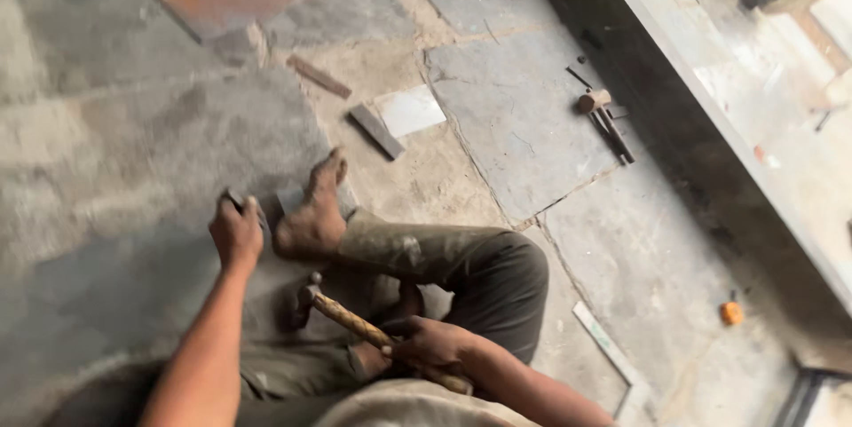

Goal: The person sits on the floor and uses a hammer to attach small metal brackets to a long metal sheet. They position the bracket, strike it with the hammer, and repeat the process on multiple sections of the sheet.

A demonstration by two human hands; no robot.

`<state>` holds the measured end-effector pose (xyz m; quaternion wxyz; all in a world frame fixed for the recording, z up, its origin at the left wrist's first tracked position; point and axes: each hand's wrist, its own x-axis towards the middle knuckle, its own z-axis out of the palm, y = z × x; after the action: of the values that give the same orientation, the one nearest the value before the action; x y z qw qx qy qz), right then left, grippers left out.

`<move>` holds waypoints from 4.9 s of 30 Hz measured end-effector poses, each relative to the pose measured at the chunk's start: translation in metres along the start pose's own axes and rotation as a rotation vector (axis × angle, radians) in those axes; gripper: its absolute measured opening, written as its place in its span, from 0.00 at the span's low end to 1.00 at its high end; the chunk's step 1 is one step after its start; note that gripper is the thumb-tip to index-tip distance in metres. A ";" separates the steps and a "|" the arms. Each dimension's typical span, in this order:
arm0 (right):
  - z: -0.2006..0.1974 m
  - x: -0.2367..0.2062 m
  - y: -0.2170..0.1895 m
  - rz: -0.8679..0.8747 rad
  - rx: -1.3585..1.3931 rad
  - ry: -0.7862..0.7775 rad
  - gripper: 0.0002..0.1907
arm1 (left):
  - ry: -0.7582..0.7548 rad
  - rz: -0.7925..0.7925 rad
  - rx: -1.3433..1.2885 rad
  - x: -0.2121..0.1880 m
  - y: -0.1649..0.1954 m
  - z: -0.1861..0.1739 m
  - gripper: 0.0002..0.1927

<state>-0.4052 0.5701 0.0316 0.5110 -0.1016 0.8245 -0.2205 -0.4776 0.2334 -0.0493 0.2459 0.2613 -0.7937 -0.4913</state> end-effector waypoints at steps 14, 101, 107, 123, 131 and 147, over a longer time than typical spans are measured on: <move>0.041 -0.040 -0.012 -0.384 -0.374 0.121 0.40 | -0.410 -0.152 0.467 -0.075 0.021 -0.088 0.22; 0.025 0.260 -0.062 -0.790 -0.039 0.597 0.17 | -0.329 0.345 0.400 -0.031 -0.161 0.019 0.17; 0.020 0.253 -0.073 -0.821 -0.129 0.642 0.17 | -0.389 0.271 0.447 -0.028 -0.149 0.009 0.18; 0.027 0.271 -0.060 -0.808 0.161 0.462 0.17 | -0.396 0.252 0.481 -0.029 -0.161 0.016 0.19; 0.021 0.269 -0.058 -0.817 -0.005 0.539 0.16 | -0.420 0.265 0.424 -0.027 -0.153 0.007 0.18; 0.027 0.283 -0.044 -0.831 -0.027 0.590 0.14 | -0.367 0.287 0.447 -0.030 -0.151 0.009 0.18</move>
<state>-0.5131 0.4130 -0.1835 0.1242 -0.3607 0.8265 -0.4139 -0.4353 0.2016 -0.1939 0.1018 0.1012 -0.9418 -0.3040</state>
